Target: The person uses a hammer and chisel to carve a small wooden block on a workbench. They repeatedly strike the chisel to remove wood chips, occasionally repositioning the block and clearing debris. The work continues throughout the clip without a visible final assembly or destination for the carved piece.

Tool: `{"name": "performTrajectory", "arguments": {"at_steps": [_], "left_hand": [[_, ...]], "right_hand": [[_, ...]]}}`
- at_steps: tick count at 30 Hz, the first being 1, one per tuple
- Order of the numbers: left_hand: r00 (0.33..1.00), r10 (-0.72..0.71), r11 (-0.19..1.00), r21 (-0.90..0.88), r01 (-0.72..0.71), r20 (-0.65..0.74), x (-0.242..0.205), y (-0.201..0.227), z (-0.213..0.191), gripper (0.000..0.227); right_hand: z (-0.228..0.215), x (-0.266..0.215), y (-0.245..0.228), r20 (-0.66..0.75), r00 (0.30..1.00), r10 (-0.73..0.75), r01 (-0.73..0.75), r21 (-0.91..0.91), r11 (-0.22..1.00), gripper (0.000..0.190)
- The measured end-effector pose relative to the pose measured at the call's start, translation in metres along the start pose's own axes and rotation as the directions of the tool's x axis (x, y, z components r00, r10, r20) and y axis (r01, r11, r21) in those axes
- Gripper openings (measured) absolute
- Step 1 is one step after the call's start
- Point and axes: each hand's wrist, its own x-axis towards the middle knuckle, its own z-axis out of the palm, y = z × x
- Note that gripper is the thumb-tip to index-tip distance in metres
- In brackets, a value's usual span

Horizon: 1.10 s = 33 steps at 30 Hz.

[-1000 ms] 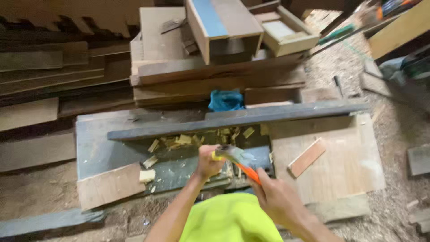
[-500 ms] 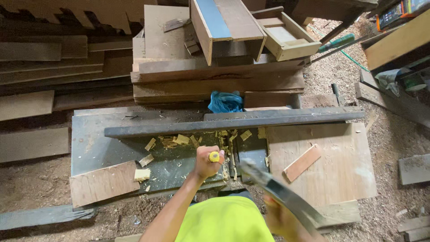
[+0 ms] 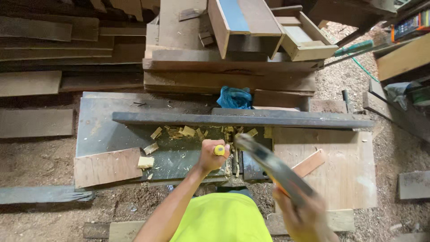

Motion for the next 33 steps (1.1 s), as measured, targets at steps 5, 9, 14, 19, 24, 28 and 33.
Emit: {"name": "performTrajectory", "arguments": {"at_steps": [5,9,14,19,24,28,33], "left_hand": [[1.0,0.013,1.0,-0.008,-0.013,-0.004,0.0,0.001,0.0,0.036],[0.999,-0.002,0.999,-0.052,0.004,0.039,-0.001,0.002,0.001,0.032],[0.999,0.011,1.0,-0.02,-0.01,0.034,0.001,0.0,0.0,0.033],[0.999,0.036,0.997,-0.066,-0.035,0.024,0.001,-0.001,-0.002,0.024],[1.0,-0.019,1.0,0.024,0.02,-0.005,-0.002,0.0,-0.002,0.034],[1.0,-0.008,0.999,0.048,0.009,-0.018,-0.005,-0.005,0.002,0.035],[0.998,0.034,0.997,-0.078,-0.03,0.05,-0.003,-0.008,-0.001,0.016]], "right_hand": [[0.011,-0.009,0.03,-0.103,0.983,-0.155,0.179,0.303,0.936,0.021],[0.036,0.021,0.018,0.269,0.957,0.108,-0.033,-0.271,0.962,0.021],[0.031,0.032,-0.028,0.295,0.955,0.007,0.134,-0.456,0.88,0.022],[0.012,0.025,-0.036,0.251,0.923,0.292,-0.189,-0.364,0.912,0.029],[-0.012,0.002,-0.007,0.12,0.987,0.111,-0.129,0.156,0.979,0.041],[0.01,0.015,0.018,0.044,0.955,-0.295,0.28,0.201,0.939,0.042],[0.028,0.041,-0.011,0.313,0.9,0.303,-0.201,-0.319,0.926,0.032]]}}
